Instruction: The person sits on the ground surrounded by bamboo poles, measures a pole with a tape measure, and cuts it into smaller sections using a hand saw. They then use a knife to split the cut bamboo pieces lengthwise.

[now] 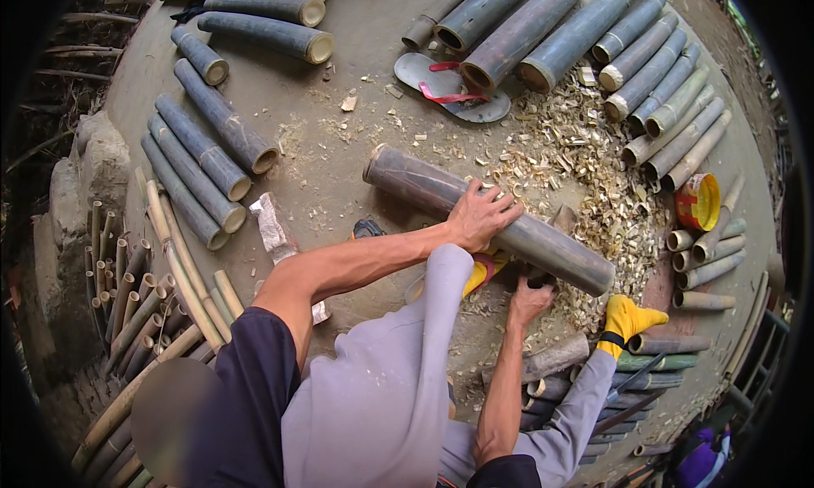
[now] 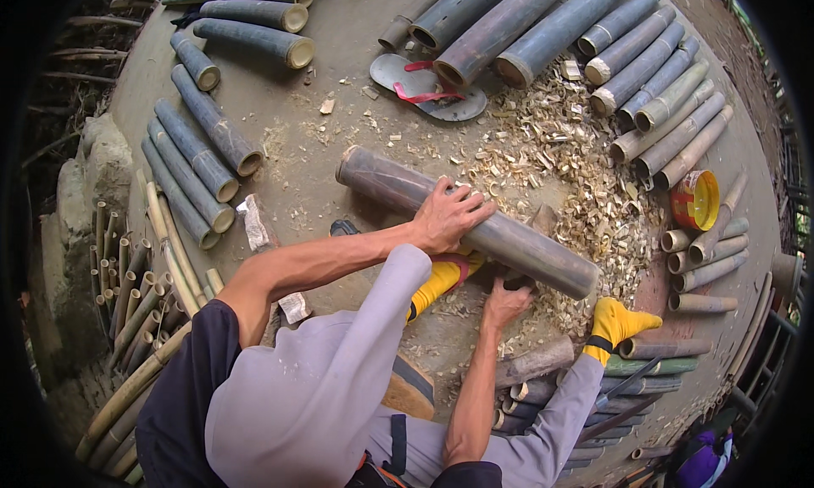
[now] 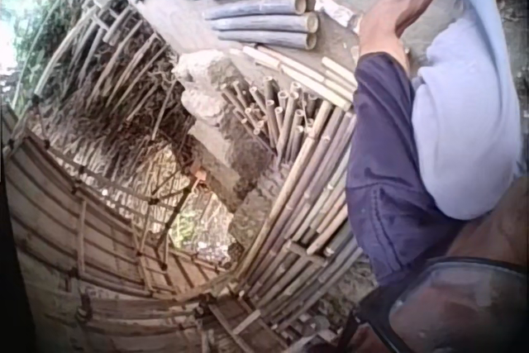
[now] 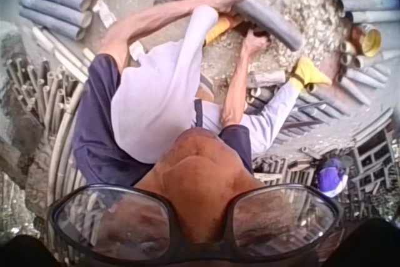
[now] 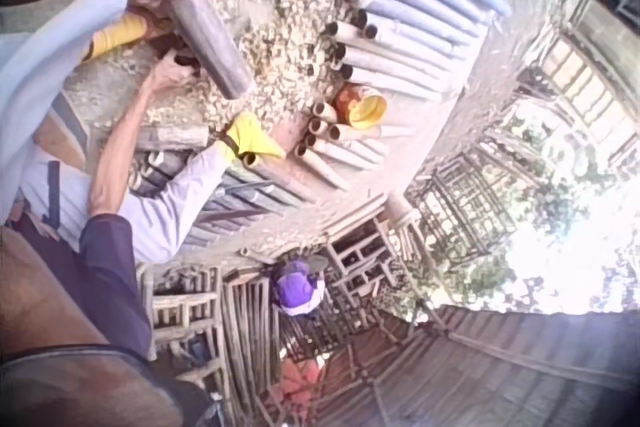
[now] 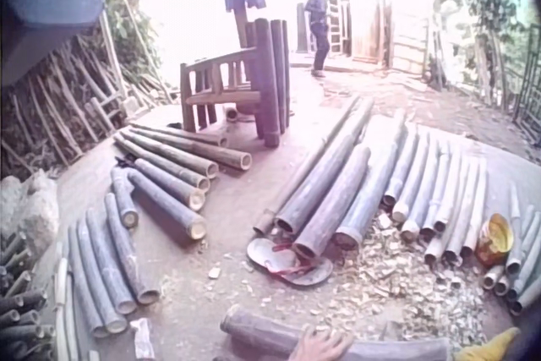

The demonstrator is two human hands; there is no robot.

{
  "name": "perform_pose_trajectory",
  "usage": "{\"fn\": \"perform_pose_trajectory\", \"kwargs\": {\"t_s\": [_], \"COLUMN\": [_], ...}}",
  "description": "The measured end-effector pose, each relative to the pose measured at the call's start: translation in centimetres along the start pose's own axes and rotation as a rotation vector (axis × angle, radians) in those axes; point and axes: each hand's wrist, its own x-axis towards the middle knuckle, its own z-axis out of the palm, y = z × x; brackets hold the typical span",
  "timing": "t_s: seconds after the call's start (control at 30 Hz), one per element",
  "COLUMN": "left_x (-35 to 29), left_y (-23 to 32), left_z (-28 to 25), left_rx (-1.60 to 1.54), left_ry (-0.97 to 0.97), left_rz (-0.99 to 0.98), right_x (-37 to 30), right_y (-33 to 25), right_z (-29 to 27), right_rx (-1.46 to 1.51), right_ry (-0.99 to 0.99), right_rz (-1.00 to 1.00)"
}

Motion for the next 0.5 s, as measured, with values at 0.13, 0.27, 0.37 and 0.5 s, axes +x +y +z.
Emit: {"fn": "perform_pose_trajectory", "kwargs": {"t_s": [0.13,0.27,0.37,0.5], "left_x": [-0.3,-1.2,1.3,1.2], "left_y": [0.6,-0.5,-0.7,-2.1], "left_z": [0.6,-0.1,-0.4,-1.3], "left_rx": [0.026,0.026,0.008,0.075], "left_ry": [0.086,0.076,0.025,-0.047], "left_rz": [0.007,-0.033,0.048,0.088], "right_x": [0.2,0.1,0.6,-0.5], "right_y": [0.3,-1.8,0.4,-2.4], "right_z": [-0.3,0.2,1.4,0.5], "right_rx": [-0.038,0.125,0.012,0.185], "right_ry": [0.021,-0.045,0.094,-0.031], "right_rz": [0.037,0.114,0.06,0.146]}}
